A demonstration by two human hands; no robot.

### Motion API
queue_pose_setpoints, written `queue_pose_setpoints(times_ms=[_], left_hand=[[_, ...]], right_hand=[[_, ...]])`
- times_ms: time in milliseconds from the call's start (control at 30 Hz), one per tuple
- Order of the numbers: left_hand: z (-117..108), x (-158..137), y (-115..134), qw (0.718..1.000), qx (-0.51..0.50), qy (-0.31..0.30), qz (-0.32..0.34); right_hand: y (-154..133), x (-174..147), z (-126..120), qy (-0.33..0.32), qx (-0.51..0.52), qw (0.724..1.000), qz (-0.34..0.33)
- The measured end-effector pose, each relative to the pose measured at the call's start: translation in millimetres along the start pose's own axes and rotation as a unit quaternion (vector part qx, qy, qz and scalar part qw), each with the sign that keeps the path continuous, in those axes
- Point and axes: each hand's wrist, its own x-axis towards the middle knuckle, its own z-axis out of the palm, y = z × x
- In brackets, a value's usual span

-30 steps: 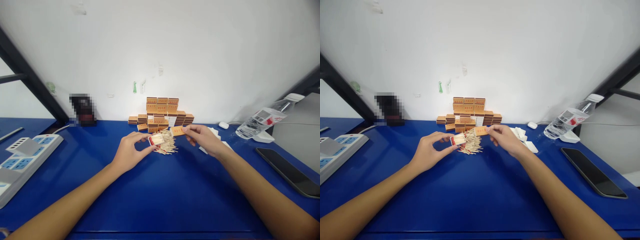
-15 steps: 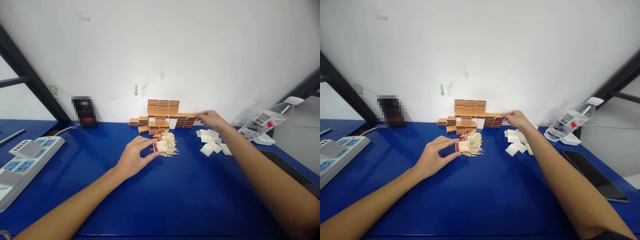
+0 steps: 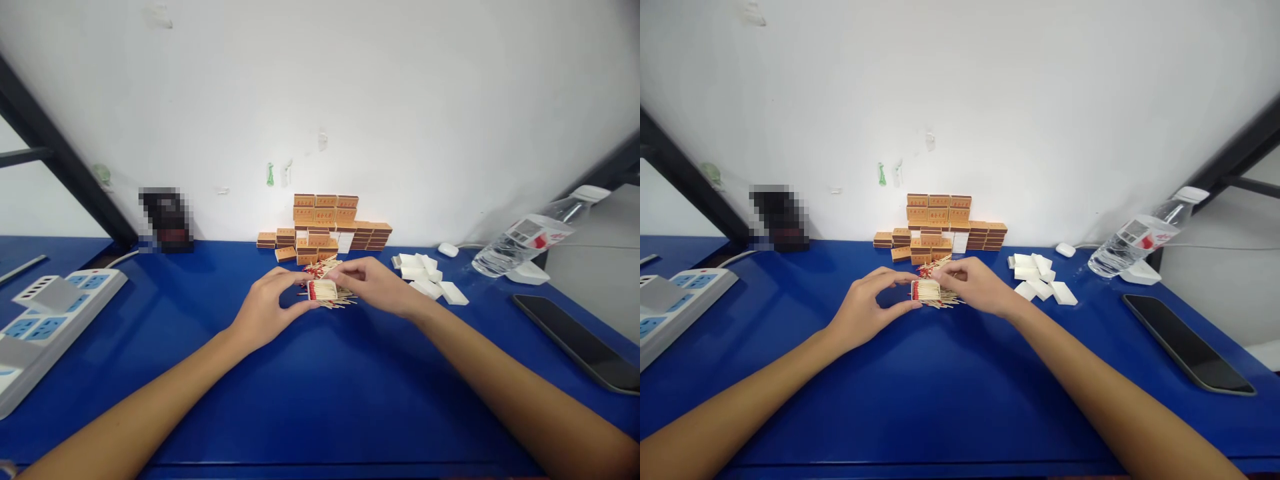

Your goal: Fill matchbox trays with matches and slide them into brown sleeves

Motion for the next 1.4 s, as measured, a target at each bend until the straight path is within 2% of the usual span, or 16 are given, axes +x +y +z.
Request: queue_pose_setpoints(times_ms=[67,167,367,533,767,1000,1100,1167,1300,1400], left_hand=[[0,0,0,1.000,0.002,-0.006,0.005],[1,0,-1,1.000,0.007,-0.010,0.016],[2,-1,-3,0.999,0.034,-0.009,0.037],[10,-2,-6,0.997,0.053,-0.028,0.043],[21,1,-9,0.995,0.071,-0.044,0.062],[19,2,-5,0.993,0.089,-0.050,0.066],[12,2,-1,0.993,0.086,-0.072,0.048],[6,1,1,0.989,0.083,-0.110,0.046],[-4,-2,4,0.975,0.080,-0.201,0.052],[-4,-4,4,0.969,0.077,-0.232,0.043]], right_hand=[[0,2,9,-0.015,0.005,1.000,-0.008],[6,1,9,-0.012,-0.014,1.000,-0.010],[15,-11,11,0.044,-0.094,0.995,0.007],[15,-18,21,0.083,-0.198,0.975,-0.052],[29,-20,28,0.128,-0.335,0.918,-0.168],[25,-22,25,0.172,-0.449,0.838,-0.258],[21,-23,21,0.201,-0.480,0.804,-0.288],[18,-24,17,0.218,-0.488,0.788,-0.307],[16,-23,8,0.253,-0.492,0.772,-0.312],[19,-20,0,0.257,-0.499,0.780,-0.276]])
